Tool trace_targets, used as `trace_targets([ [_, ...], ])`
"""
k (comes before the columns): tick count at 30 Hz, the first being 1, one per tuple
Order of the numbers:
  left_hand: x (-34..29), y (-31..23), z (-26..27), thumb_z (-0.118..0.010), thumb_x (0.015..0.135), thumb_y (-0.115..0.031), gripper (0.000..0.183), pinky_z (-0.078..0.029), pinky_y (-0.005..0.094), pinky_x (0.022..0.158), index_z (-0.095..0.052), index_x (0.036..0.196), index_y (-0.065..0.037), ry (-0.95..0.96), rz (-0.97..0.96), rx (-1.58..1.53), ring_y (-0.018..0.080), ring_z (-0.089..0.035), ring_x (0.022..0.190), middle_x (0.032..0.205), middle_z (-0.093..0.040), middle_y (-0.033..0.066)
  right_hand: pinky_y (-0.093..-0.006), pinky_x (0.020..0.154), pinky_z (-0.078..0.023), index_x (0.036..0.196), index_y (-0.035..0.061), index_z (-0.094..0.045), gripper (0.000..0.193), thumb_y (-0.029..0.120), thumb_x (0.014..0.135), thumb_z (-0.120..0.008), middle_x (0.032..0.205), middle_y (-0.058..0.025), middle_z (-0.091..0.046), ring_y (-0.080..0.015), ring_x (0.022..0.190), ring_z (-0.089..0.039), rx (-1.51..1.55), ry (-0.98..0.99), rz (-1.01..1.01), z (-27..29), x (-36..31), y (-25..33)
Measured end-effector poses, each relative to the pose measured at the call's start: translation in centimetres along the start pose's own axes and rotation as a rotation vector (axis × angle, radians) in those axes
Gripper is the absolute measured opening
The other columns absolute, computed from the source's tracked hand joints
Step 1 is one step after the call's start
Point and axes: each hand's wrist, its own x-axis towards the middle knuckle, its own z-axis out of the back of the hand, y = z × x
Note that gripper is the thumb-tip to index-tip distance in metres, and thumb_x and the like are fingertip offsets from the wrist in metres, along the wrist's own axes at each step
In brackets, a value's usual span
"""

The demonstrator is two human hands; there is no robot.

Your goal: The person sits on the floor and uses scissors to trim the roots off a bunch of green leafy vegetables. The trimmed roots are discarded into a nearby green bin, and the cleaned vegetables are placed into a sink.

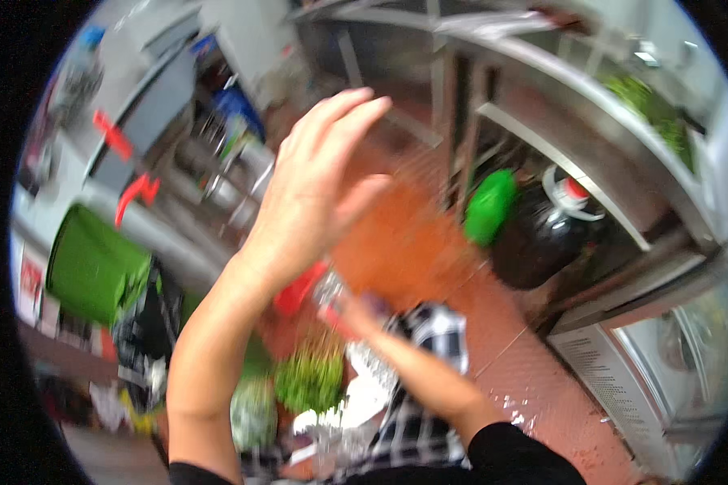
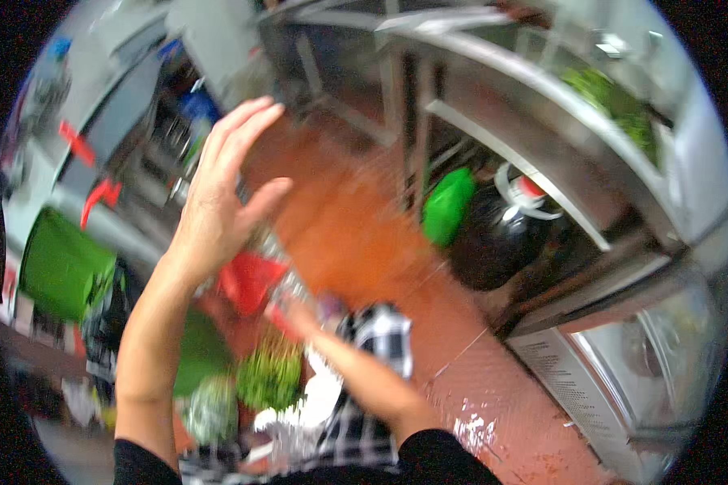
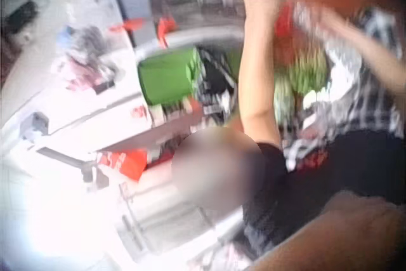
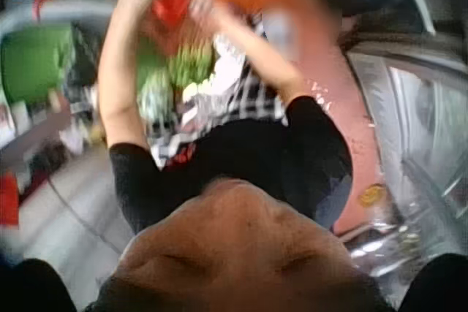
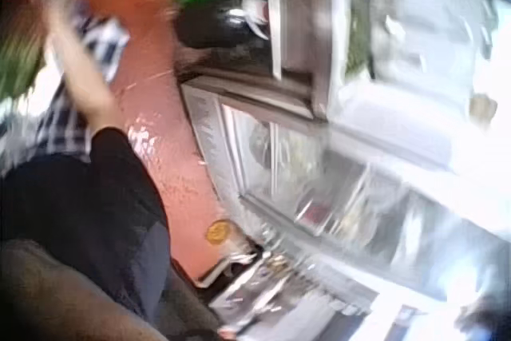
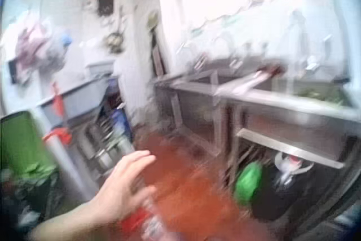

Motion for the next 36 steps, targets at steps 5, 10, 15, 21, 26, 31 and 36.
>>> trace_targets([
  [5, -33.6, 15.7, -3.9, -0.061, 0.081, -0.007, 0.032, -0.048, 0.0337, 0.078, -0.054, 0.112, 0.000, 0.097, 0.978, 0.014, 0.0239, -0.058, 0.086, 0.100, -0.056, 0.0158, -0.0204, 0.043, -0.032, 0.097, 0.0125, -0.054, 0.023, 0.030, 0.084, -0.064, 0.066, 0.0029, -0.048, -0.0075, 0.051, -0.043, 0.798, -0.127, -0.237, 2.1, 2.2, 1.2],
  [10, -60.1, 14.6, -8.2, -0.063, 0.075, -0.014, 0.029, -0.050, 0.0393, 0.078, -0.063, 0.102, -0.002, 0.447, 1.483, -0.037, 0.0348, -0.063, 0.087, 0.095, -0.065, 0.0215, -0.0184, 0.040, -0.027, 0.115, 0.0076, -0.049, 0.030, 0.022, 0.089, -0.058, 0.068, 0.0041, -0.044, -0.0037, 0.049, -0.038, 0.977, -0.031, -0.266, 1.5, 1.8, 5.4],
  [15, -68.8, 12.6, -16.0, -0.063, 0.075, -0.016, 0.021, -0.050, 0.0411, 0.075, -0.065, 0.093, -0.004, 0.510, 1.726, -0.121, 0.0339, -0.063, 0.085, 0.090, -0.065, 0.0193, -0.0189, 0.040, -0.027, 0.126, 0.0064, -0.045, 0.044, 0.027, 0.090, -0.055, 0.070, 0.0031, -0.044, -0.0040, 0.049, -0.037, 0.728, 0.008, -0.433, 0.1, 2.6, 8.2],
  [21, -66.7, 17.8, -23.2, -0.063, 0.079, -0.015, 0.024, -0.048, 0.0437, 0.082, -0.062, 0.102, -0.007, 0.537, 1.796, 0.017, 0.0360, -0.057, 0.097, 0.108, -0.059, 0.0166, -0.0209, 0.037, -0.024, 0.125, 0.0013, -0.046, 0.051, 0.031, 0.085, -0.059, 0.058, 0.0041, -0.042, -0.0046, 0.040, -0.033, 0.432, 0.021, -0.525, -3.2, 4.2, 10.2],
  [26, -70.3, 20.8, -25.7, -0.066, 0.081, -0.019, 0.028, -0.039, 0.0458, 0.094, -0.061, 0.106, -0.009, 0.681, 1.609, 0.259, 0.0317, -0.043, 0.116, 0.125, -0.045, 0.0101, -0.0207, 0.037, -0.023, 0.128, 0.0014, -0.039, 0.051, 0.026, 0.086, -0.057, 0.058, 0.0024, -0.042, -0.0056, 0.041, -0.034, 0.392, 0.169, -0.561, -5.2, 6.2, 11.2],
  [31, -68.5, 22.4, -23.9, -0.067, 0.081, -0.022, 0.031, -0.037, 0.0445, 0.097, -0.061, 0.108, -0.009, 0.581, 1.712, 0.060, 0.0281, -0.040, 0.119, 0.130, -0.042, 0.0086, -0.0186, 0.045, -0.029, 0.126, 0.0024, -0.040, 0.047, 0.017, 0.086, -0.059, 0.069, 0.0010, -0.048, -0.0039, 0.051, -0.039, 0.361, 0.213, -0.657, -5.7, 6.5, 11.4],
  [36, -66.3, 20.8, -18.3, -0.057, 0.089, -0.030, 0.040, -0.039, 0.0397, 0.094, -0.055, 0.117, -0.003, 0.075, 1.826, -0.364, 0.0345, -0.050, 0.111, 0.119, -0.054, 0.0185, -0.0240, 0.074, -0.043, 0.127, 0.0001, -0.042, 0.049, 0.008, 0.084, -0.063, 0.093, -0.0052, -0.056, -0.0096, 0.080, -0.051, 0.228, 0.288, -0.418, -6.7, 5.2, 9.9],
])
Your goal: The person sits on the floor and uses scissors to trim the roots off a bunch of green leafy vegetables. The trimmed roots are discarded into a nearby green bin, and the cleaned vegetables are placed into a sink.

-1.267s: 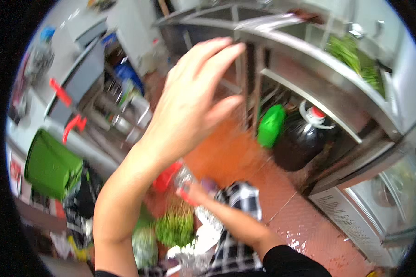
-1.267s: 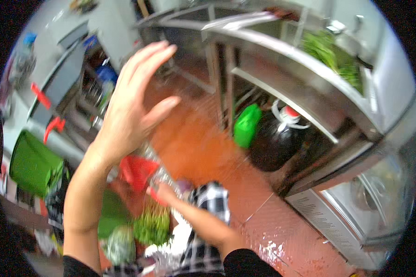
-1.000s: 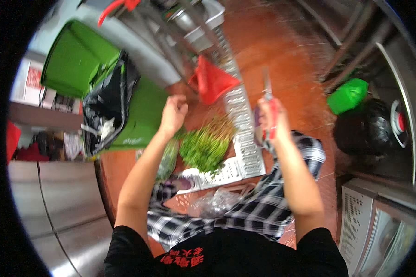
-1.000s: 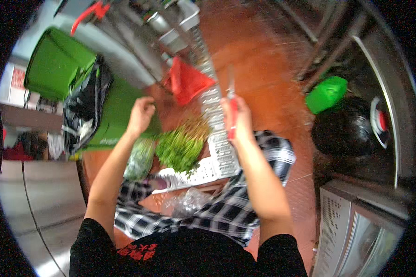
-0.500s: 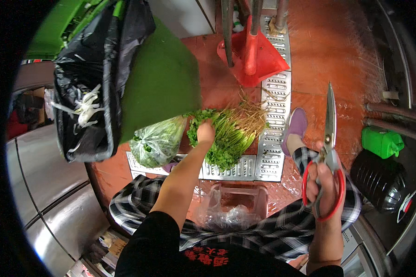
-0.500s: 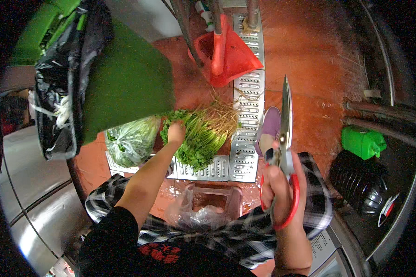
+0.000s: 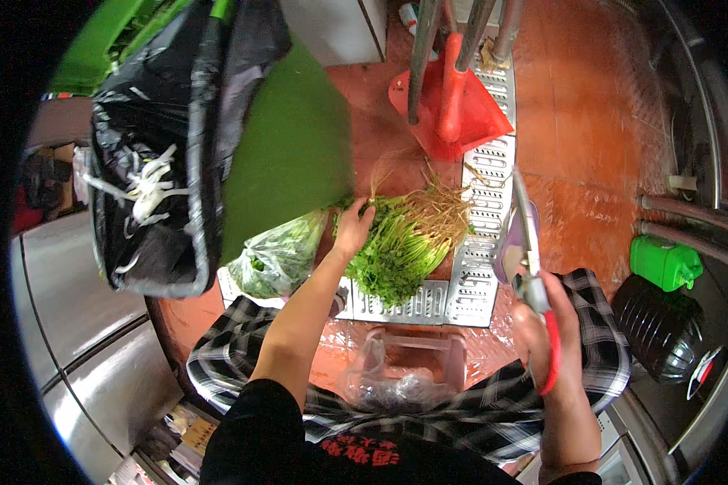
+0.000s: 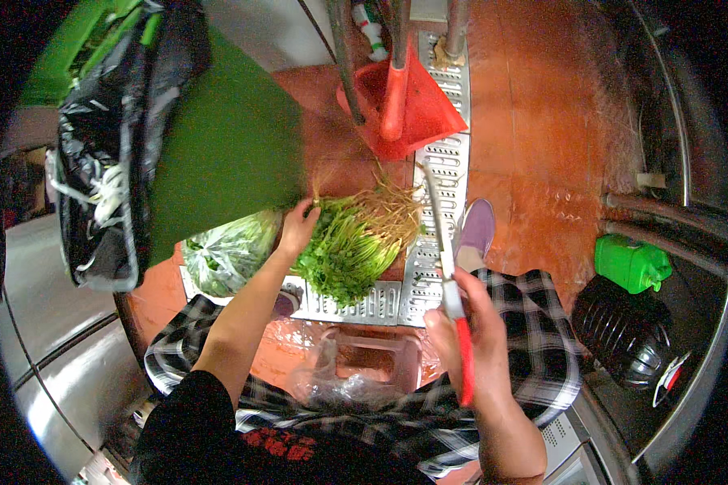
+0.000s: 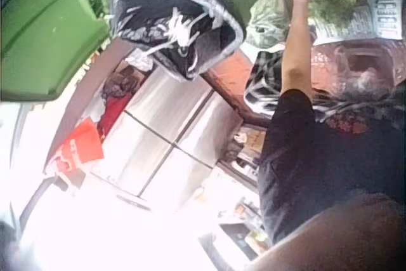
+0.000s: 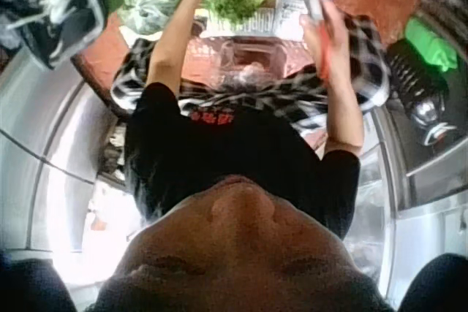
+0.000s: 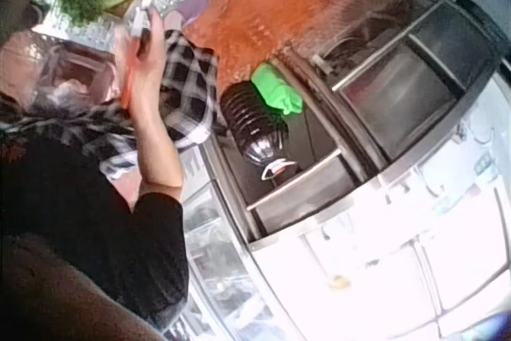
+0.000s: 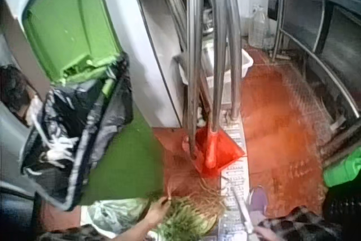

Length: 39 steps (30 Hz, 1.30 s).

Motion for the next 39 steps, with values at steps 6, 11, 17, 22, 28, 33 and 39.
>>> trace_targets([
  [6, -6.6, -7.2, 5.5, -0.048, 0.093, -0.029, 0.042, -0.037, 0.0298, 0.096, -0.051, 0.121, 0.001, 0.028, -0.065, -0.414, 0.0179, -0.052, 0.108, 0.117, -0.059, 0.0091, -0.0259, 0.069, -0.045, 0.122, 0.0032, -0.051, 0.052, 0.026, 0.080, -0.072, 0.082, -0.0051, -0.058, -0.0113, 0.075, -0.053, -0.233, 0.093, 0.167, -1.6, -0.8, -1.8],
  [11, -9.0, -7.0, 7.5, -0.040, 0.095, -0.023, 0.034, -0.037, 0.0312, 0.097, -0.052, 0.119, -0.002, 0.175, -0.073, -0.821, 0.0200, -0.053, 0.109, 0.117, -0.059, 0.0114, -0.0307, 0.078, -0.046, 0.125, 0.0043, -0.049, 0.064, 0.044, 0.079, -0.069, 0.093, -0.0113, -0.062, -0.0186, 0.087, -0.058, -0.290, 0.245, 0.178, -3.1, -0.8, -3.5],
  [17, -16.7, -15.5, 11.6, -0.034, 0.099, -0.034, 0.040, -0.051, 0.0303, 0.072, -0.051, 0.118, -0.003, 0.452, -0.037, -0.910, 0.0174, -0.058, 0.078, 0.096, -0.059, 0.0068, -0.0344, 0.094, -0.039, 0.135, 0.0052, -0.036, 0.082, 0.060, 0.079, -0.061, 0.116, -0.0163, -0.056, -0.0256, 0.110, -0.052, -0.338, 0.472, 0.218, -2.1, -0.8, -5.6],
  [22, -18.6, -17.3, 12.5, -0.044, 0.097, -0.029, 0.031, -0.049, 0.0291, 0.068, -0.052, 0.113, -0.003, 0.526, -0.111, -0.898, 0.0156, -0.055, 0.075, 0.092, -0.057, 0.0060, -0.0291, 0.068, -0.049, 0.138, 0.0077, -0.035, 0.081, 0.058, 0.080, -0.062, 0.105, -0.0136, -0.059, -0.0174, 0.082, -0.060, -0.272, 0.552, 0.187, -0.9, -2.2, -6.3],
  [28, -19.4, -18.6, 12.6, -0.049, 0.095, -0.023, 0.021, -0.042, 0.0246, 0.052, -0.053, 0.104, -0.005, 0.558, -0.105, -0.752, 0.0123, -0.048, 0.061, 0.079, -0.055, 0.0054, -0.0269, 0.058, -0.044, 0.137, 0.0077, -0.037, 0.078, 0.056, 0.081, -0.061, 0.089, -0.0069, -0.059, -0.0129, 0.066, -0.052, -0.227, 0.632, 0.227, 0.1, -3.0, -7.3],
  [33, -20.3, -20.5, 12.1, -0.051, 0.093, -0.024, 0.021, -0.037, 0.0215, 0.048, -0.057, 0.095, -0.004, 0.554, -0.158, -0.535, 0.0084, -0.045, 0.053, 0.069, -0.055, 0.0015, -0.0256, 0.055, -0.043, 0.135, 0.0054, -0.040, 0.073, 0.054, 0.083, -0.059, 0.085, -0.0049, -0.060, -0.0111, 0.065, -0.052, -0.252, 0.581, 0.256, 1.1, -3.4, -7.0],
  [39, -20.8, -21.2, 11.7, -0.051, 0.093, -0.024, 0.022, -0.037, 0.0211, 0.048, -0.059, 0.095, -0.003, 0.586, -0.167, -0.532, 0.0084, -0.045, 0.053, 0.069, -0.055, 0.0010, -0.0283, 0.066, -0.047, 0.134, 0.0033, -0.041, 0.073, 0.054, 0.084, -0.058, 0.099, -0.0113, -0.061, -0.0163, 0.079, -0.057, -0.276, 0.585, 0.256, 1.5, -4.2, -6.0],
])
